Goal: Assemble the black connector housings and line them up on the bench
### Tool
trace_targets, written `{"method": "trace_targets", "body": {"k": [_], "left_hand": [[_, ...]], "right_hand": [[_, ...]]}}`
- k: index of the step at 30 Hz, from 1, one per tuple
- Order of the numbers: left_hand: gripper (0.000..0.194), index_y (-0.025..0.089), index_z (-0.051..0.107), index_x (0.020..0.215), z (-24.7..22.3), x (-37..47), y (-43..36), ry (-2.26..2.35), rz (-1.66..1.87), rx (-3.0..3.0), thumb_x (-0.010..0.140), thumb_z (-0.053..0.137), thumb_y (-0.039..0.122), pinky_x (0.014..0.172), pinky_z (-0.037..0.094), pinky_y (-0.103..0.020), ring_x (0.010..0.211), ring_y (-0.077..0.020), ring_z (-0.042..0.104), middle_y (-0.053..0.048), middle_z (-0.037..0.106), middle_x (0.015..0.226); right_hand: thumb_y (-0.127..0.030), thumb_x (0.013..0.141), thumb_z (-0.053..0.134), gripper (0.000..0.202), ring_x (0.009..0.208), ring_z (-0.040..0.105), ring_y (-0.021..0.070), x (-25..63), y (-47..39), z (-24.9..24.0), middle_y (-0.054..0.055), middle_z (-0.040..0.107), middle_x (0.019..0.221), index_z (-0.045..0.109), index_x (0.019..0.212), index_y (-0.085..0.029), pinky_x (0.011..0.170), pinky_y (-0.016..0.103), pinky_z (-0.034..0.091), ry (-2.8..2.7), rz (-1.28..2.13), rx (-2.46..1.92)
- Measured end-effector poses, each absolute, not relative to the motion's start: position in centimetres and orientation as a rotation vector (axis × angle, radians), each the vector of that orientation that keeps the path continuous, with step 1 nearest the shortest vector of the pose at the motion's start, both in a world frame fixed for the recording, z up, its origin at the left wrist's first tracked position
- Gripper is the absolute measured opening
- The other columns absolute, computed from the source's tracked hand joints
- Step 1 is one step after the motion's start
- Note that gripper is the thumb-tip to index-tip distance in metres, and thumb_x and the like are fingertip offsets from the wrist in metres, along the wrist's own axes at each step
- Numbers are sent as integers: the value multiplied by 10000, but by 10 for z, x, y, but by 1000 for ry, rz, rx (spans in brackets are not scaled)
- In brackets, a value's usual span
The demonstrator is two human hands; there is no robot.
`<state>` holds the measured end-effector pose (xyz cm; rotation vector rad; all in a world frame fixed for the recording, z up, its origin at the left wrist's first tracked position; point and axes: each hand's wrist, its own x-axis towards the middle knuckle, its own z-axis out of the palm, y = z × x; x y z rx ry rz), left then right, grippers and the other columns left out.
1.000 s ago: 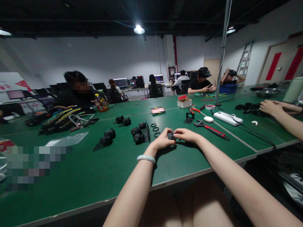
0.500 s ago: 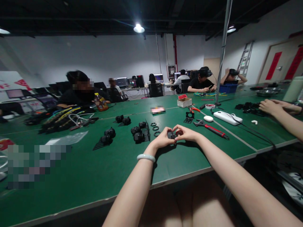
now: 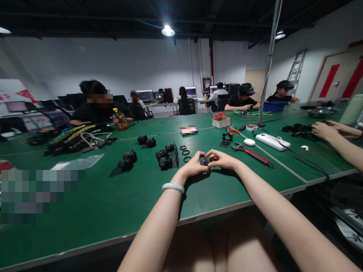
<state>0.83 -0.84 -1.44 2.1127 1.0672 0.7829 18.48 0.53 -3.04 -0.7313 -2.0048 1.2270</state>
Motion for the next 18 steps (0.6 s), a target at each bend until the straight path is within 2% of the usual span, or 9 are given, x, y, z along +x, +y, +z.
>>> {"method": "trace_targets", "body": {"k": [18], "left_hand": [[467,164,386,924,-17,8,-9,1049,778,2124,506,587,222,582,367,-209,676,-93,419,20,426,788]], "right_hand": [[-347,658,524,360,585,409,76,184,9,-36,-18,463,670,451,954,-157,525,191,323,-2074,1103,-790]]}}
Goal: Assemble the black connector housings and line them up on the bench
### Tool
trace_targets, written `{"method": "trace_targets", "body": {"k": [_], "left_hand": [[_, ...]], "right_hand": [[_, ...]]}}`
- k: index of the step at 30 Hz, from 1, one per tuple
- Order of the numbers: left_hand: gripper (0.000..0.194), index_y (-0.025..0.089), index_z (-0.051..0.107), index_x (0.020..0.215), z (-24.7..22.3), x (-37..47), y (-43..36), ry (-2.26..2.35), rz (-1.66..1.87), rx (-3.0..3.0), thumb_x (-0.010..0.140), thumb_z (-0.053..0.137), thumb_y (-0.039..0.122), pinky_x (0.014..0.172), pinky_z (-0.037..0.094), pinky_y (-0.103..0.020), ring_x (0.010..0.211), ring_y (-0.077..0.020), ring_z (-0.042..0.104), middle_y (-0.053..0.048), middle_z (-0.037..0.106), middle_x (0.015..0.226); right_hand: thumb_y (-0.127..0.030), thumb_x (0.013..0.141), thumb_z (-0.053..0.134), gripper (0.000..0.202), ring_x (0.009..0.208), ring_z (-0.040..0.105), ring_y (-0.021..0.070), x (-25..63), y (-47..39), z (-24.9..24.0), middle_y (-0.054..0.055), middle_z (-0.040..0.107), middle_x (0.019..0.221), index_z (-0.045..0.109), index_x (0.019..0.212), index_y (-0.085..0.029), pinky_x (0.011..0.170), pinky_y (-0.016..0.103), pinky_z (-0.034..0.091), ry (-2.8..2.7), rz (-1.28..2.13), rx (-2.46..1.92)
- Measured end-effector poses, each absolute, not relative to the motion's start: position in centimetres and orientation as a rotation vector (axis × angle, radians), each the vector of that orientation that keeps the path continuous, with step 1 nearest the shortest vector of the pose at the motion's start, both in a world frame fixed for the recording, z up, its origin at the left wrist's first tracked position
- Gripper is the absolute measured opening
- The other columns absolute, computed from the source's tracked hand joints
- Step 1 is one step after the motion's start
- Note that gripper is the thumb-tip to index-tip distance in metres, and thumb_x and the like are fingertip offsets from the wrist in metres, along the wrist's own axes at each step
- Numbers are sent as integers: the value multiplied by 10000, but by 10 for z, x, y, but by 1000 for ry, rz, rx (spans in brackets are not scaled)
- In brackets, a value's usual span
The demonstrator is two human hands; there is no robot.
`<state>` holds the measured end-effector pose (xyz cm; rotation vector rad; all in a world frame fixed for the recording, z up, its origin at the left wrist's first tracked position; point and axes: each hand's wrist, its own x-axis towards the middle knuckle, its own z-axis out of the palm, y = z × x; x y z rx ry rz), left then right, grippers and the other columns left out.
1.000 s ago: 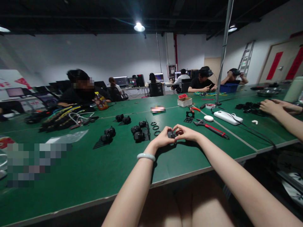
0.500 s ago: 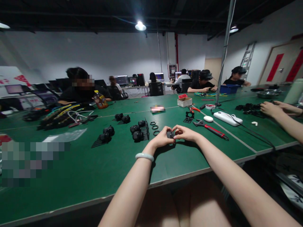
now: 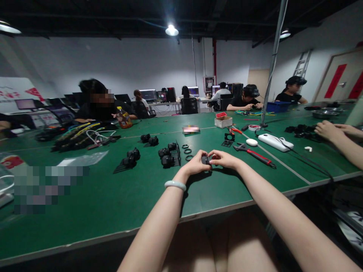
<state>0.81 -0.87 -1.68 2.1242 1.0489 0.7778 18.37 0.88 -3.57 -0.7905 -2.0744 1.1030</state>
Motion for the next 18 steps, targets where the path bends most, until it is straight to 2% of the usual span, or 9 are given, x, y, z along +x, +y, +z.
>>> {"method": "trace_targets", "body": {"k": [7,18], "left_hand": [[457,166,390,918,-15,10,-9,1092,779,2100,503,579,195,589,377,-219,684,-100,429,18,421,778],[446,174,380,918,-18,8,-7,1040,783,2114,519,578,197,545,360,-195,646,-83,414,20,419,768]], "right_hand": [[-342,682,495,336,672,452,103,182,8,-34,24,519,788,478,956,-148,608,226,361,-2106,1009,-837],[-364,701,467,326,691,465,114,182,9,-35,31,539,796,500,939,-144,629,232,364,-2127,963,-850]]}}
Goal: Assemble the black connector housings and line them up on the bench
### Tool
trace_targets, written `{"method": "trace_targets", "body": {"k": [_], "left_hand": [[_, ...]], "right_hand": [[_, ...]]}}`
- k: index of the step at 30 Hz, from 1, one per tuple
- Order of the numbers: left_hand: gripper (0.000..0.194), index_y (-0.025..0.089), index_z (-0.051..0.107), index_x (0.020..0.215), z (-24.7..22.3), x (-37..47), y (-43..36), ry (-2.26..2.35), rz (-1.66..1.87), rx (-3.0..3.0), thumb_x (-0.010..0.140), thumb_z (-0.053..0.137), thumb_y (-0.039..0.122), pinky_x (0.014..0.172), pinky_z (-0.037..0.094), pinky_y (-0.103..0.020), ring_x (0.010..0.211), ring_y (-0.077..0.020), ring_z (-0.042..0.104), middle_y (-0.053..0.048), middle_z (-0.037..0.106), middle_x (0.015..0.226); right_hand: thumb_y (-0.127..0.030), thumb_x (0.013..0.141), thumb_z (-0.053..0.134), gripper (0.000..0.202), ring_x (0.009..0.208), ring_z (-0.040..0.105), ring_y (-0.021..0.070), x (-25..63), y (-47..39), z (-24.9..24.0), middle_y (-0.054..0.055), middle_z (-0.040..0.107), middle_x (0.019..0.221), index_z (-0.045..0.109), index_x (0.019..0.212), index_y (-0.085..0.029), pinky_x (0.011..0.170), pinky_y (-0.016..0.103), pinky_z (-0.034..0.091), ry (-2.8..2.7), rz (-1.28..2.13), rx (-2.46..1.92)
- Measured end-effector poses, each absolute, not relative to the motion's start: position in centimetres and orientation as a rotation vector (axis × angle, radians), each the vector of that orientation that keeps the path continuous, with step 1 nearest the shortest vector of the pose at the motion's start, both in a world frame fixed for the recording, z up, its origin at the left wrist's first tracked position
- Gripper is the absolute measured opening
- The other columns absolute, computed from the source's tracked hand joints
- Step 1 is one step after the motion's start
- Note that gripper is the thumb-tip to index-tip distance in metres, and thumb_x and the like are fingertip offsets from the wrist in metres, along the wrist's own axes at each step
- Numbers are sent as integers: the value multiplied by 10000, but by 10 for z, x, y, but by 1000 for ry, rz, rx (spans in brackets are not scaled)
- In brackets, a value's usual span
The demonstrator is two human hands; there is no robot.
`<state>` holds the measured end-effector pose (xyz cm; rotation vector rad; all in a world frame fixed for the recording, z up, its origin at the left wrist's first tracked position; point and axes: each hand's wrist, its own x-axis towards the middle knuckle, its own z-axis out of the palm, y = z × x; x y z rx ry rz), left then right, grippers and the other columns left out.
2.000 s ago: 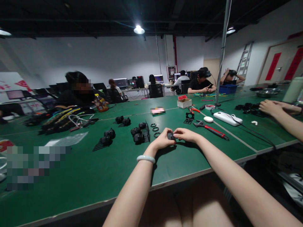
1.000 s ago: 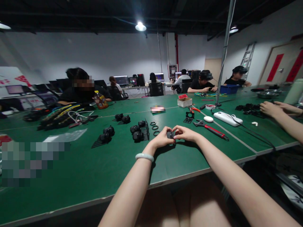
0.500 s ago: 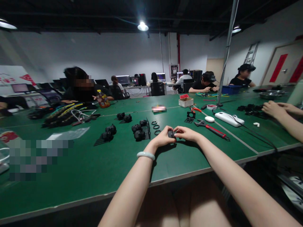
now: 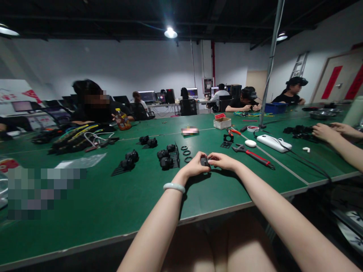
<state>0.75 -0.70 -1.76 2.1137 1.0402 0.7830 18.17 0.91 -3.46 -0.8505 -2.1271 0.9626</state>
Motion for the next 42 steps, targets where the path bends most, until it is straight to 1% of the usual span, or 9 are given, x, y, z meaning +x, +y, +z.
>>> {"method": "trace_targets", "body": {"k": [8,12,18,22,25,28,42], "left_hand": [[440,169,379,914,-18,7,-7,1049,772,2116,522,578,200,561,363,-198,646,-81,413,17,418,776],[447,169,380,915,-17,7,-7,1050,772,2149,521,585,220,567,362,-199,666,-89,415,17,422,782],[460,167,375,933,-17,7,-6,1053,767,2154,524,580,217,581,368,-204,682,-93,422,14,428,799],[472,164,380,935,-18,7,-6,1057,775,2154,518,592,229,589,369,-208,700,-101,425,10,433,809],[476,163,379,937,-17,7,-7,1052,769,2131,522,597,245,585,368,-208,694,-100,424,11,437,802],[480,161,382,929,-16,8,-8,1039,771,2105,515,609,246,592,366,-207,691,-95,419,14,435,795],[478,163,386,920,-17,8,-9,1037,767,2078,510,617,245,575,355,-196,669,-87,417,21,439,773]], "right_hand": [[-367,711,454,316,686,458,112,181,8,-32,35,539,791,518,920,-140,623,226,361,-2148,930,-869],[-386,704,457,331,667,455,104,181,9,-33,35,529,783,514,913,-135,595,214,364,-2124,984,-882],[-426,697,452,349,602,448,86,184,6,-30,22,509,713,502,864,-124,572,214,365,-2062,1066,-917],[-370,655,528,353,626,459,89,186,5,-30,16,510,746,463,918,-144,577,213,367,-2031,1124,-843],[-298,595,601,443,647,474,91,187,7,-31,3,512,771,414,976,-171,593,214,372,-2042,1191,-758],[-265,568,624,499,656,485,94,186,6,-31,-1,515,788,388,999,-185,607,224,379,-2044,1201,-723],[-265,580,614,441,657,492,96,184,5,-31,10,517,811,411,960,-173,603,231,387,-2035,1190,-708]]}}
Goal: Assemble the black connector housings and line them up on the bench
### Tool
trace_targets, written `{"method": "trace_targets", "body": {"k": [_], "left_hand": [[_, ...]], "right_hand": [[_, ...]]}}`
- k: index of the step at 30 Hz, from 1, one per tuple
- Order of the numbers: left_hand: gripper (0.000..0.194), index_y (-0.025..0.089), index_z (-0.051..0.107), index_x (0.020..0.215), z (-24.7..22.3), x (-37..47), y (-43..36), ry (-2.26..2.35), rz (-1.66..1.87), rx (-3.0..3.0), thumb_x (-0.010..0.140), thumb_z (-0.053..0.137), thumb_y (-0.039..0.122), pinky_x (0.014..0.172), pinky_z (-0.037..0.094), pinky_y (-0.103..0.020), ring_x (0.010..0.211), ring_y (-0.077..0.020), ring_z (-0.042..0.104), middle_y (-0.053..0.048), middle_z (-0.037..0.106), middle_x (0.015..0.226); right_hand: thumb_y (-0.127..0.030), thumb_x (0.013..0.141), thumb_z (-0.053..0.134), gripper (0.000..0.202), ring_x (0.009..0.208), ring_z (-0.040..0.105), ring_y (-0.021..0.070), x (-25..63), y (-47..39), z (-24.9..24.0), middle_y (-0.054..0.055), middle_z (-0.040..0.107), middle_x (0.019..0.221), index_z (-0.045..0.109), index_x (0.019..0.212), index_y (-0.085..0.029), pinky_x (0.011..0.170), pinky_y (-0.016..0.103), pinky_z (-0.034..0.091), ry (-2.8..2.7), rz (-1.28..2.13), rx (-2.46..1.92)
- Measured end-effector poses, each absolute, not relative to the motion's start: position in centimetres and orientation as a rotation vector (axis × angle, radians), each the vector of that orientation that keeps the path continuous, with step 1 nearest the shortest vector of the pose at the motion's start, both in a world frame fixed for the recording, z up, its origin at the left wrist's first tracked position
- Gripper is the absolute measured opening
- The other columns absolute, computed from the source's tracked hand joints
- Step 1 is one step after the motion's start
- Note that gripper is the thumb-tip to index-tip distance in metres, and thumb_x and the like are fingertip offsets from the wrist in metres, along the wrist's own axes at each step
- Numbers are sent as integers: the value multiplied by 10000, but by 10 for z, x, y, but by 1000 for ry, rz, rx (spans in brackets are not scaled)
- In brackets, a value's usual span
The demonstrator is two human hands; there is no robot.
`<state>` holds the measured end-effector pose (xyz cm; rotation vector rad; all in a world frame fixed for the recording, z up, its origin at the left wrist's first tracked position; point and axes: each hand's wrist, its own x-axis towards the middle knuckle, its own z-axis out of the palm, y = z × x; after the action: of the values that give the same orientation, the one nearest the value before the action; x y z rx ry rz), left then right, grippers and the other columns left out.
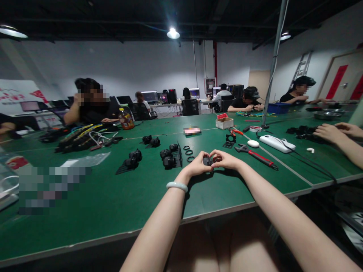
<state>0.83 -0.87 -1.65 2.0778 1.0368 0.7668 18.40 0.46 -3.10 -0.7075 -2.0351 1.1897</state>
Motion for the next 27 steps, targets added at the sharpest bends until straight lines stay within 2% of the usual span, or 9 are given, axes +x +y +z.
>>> {"method": "trace_targets", "body": {"k": [21,27], "left_hand": [[454,163,388,922,-10,8,-16,1079,749,2078,515,583,211,532,357,-201,615,-79,418,18,433,755],[431,155,394,902,-8,8,-18,1082,759,2092,514,580,188,540,362,-206,633,-89,437,9,441,756]], "right_hand": [[-362,664,513,350,619,438,93,182,5,-31,12,511,727,488,939,-147,550,207,347,-2083,1067,-803],[-363,686,487,337,656,454,105,181,6,-31,30,525,776,502,944,-146,586,225,361,-2108,1048,-821]]}}
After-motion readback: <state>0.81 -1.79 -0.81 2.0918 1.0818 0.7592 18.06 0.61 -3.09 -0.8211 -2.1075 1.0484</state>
